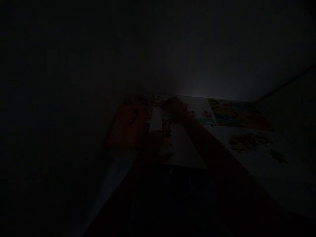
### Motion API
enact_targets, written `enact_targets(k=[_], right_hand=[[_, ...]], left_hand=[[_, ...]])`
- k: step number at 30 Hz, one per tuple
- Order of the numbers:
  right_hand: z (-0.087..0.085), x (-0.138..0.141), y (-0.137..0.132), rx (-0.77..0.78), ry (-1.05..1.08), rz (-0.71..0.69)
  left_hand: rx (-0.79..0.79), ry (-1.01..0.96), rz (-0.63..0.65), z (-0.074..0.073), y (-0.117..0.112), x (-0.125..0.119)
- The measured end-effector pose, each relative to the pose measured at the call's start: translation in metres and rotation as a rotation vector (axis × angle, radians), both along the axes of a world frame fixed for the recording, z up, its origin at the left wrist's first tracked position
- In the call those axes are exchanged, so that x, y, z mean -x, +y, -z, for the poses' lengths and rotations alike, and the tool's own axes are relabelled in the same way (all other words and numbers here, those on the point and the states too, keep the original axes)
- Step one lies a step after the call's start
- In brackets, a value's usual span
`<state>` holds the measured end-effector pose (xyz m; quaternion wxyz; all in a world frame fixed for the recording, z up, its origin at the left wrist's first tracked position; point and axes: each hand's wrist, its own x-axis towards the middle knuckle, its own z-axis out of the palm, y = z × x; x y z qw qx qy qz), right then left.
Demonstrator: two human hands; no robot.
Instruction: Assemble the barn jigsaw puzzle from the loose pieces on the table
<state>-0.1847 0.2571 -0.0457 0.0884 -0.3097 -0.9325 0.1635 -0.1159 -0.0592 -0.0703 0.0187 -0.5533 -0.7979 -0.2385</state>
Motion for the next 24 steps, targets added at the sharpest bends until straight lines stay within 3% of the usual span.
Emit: enact_targets(k=[7, 13, 16, 19, 22, 24], right_hand=[[0.0, -0.001, 0.006, 0.113, 0.013, -0.035], [-0.005, -0.021, 0.007, 0.203, 0.108, 0.004], [-0.006, -0.055, 0.007, 0.129, 0.17, -0.055], [0.001, -0.114, 0.005, 0.064, 0.188, -0.216], [0.011, -0.173, 0.002, 0.058, 0.15, -0.283], [0.014, -0.195, 0.003, 0.035, 0.121, -0.303]], left_hand=[[0.011, -0.015, -0.009, 0.001, 0.0, 0.001], [0.006, -0.002, -0.017, 0.0, 0.001, 0.0], [0.002, 0.003, -0.018, -0.001, 0.001, 0.0], [0.002, -0.011, -0.035, 0.0, 0.002, -0.001], [0.006, -0.02, -0.042, 0.0, 0.002, -0.002], [0.008, -0.013, -0.027, -0.002, 0.002, -0.002]])
